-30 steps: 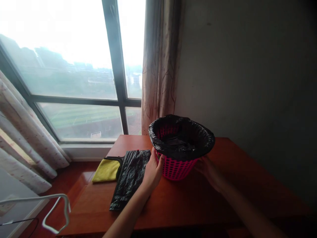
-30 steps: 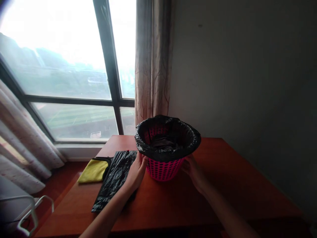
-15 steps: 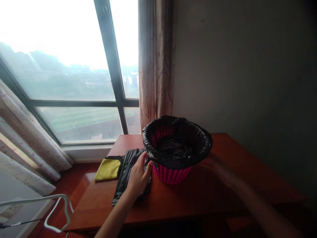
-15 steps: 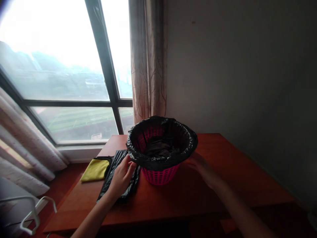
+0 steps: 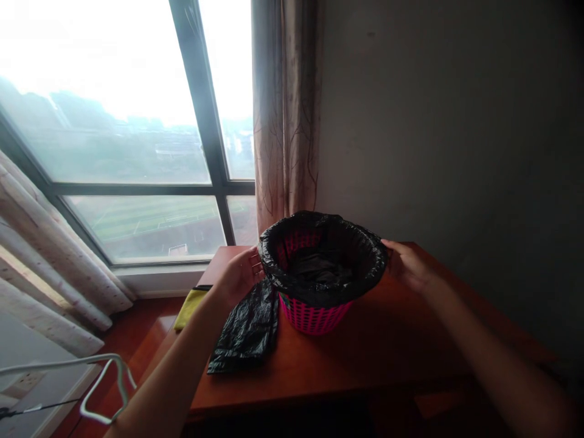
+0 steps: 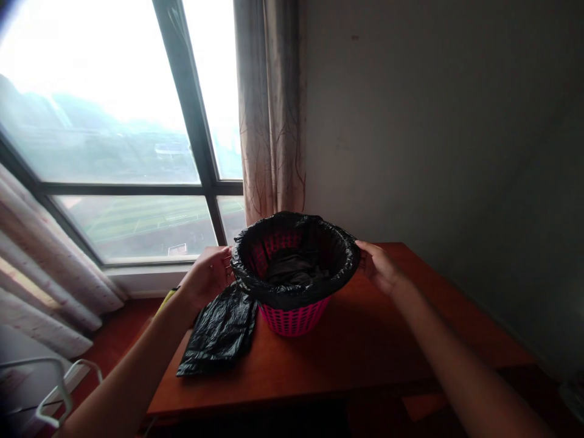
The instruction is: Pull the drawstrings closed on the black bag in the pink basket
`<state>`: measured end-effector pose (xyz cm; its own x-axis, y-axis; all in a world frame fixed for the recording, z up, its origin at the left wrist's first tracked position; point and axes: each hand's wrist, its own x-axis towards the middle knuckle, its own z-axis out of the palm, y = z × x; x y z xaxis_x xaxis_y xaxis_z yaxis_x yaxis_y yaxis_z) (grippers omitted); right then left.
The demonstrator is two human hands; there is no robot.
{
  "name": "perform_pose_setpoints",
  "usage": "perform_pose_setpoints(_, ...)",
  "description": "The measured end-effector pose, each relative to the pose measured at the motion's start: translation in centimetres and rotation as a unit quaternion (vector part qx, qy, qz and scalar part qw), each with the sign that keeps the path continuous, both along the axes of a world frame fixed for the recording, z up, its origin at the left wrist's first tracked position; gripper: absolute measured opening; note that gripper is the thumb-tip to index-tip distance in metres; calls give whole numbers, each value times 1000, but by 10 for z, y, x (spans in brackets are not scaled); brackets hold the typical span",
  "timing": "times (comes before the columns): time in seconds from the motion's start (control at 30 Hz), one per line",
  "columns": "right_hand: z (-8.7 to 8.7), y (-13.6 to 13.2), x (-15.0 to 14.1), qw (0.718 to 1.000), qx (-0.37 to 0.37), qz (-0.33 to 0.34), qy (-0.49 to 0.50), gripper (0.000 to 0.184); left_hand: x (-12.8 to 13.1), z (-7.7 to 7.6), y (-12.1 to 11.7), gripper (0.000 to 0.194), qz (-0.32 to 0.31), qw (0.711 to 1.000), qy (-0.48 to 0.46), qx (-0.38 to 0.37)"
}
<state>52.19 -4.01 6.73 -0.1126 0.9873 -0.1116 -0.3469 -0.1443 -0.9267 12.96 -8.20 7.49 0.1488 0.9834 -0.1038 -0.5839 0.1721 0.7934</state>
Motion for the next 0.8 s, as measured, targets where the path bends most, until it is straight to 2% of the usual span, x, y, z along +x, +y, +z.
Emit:
perform_pose_setpoints(0.1,-2,-1,1,1000,7,-4,-7,10,-1,0,-1,5,18,998,25,52)
perform_pose_setpoints(0.2,-3,-3,2,1000,8,-14,-5,8,-3,-2,0,6,34,996,27,72)
perform_pose_setpoints(0.5,-7,-32,1,999,-34,11,42,19,6,-7,-19,10,-15,1000,-15,-4)
perform_pose_setpoints(0.8,-16,-64,-6,999,-1,28,28,17,13,-11,-47,15,-20,998,38,49)
